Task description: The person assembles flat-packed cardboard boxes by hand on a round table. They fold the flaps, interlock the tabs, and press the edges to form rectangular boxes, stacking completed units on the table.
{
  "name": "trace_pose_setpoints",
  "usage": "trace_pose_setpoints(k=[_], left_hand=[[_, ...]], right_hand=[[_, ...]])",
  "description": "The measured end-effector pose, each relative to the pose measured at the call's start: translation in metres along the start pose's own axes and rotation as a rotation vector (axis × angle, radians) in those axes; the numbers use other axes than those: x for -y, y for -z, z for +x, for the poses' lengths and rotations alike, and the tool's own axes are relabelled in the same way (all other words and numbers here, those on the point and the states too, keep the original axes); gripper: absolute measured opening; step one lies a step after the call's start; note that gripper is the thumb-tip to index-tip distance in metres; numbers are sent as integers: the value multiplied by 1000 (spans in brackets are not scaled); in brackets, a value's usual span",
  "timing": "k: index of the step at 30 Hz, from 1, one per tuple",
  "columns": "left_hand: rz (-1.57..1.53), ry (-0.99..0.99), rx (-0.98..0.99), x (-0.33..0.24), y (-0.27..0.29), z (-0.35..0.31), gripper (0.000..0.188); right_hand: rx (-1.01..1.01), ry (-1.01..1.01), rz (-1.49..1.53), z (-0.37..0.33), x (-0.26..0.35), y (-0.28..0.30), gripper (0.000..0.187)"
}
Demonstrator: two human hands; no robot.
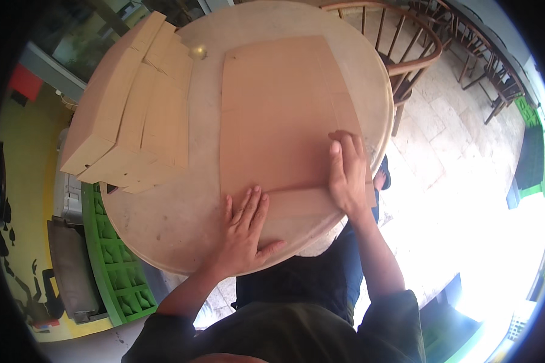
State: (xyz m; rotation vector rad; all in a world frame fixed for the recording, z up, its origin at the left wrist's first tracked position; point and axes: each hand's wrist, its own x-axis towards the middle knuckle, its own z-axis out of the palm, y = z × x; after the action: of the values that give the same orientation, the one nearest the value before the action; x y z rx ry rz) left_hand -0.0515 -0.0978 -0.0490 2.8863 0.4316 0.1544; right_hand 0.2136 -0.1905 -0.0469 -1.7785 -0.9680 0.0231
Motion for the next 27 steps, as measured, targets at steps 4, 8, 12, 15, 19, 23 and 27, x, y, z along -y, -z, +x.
trace_pose_setpoints(k=[4, 8, 12, 15, 19, 23, 27], left_hand=[[16, -6, -21, 1, 0, -4, 101], [42, -28, -170, 1, -9, -5, 86], [-72, -22, -224, 6, -10, 8, 65], [-109, -64, -354, 6, -7, 16, 57], [12, -59, -314, -1, 1, 12, 39], [102, -44, -279, -9, 0, 6, 16], [129, -77, -353, -12, -11, -3, 9]], right_hand=[[36, 124, -77, -8, 6, 0, 43], [44, 221, -138, -13, 3, -8, 43], [148, 382, -149, -18, 12, -7, 46], [381, 446, -324, -30, 26, 15, 46], [553, 458, -605, -52, 37, 37, 37], [368, 538, -687, -75, 31, 33, 16], [280, 543, -657, -94, 22, 26, 8]])
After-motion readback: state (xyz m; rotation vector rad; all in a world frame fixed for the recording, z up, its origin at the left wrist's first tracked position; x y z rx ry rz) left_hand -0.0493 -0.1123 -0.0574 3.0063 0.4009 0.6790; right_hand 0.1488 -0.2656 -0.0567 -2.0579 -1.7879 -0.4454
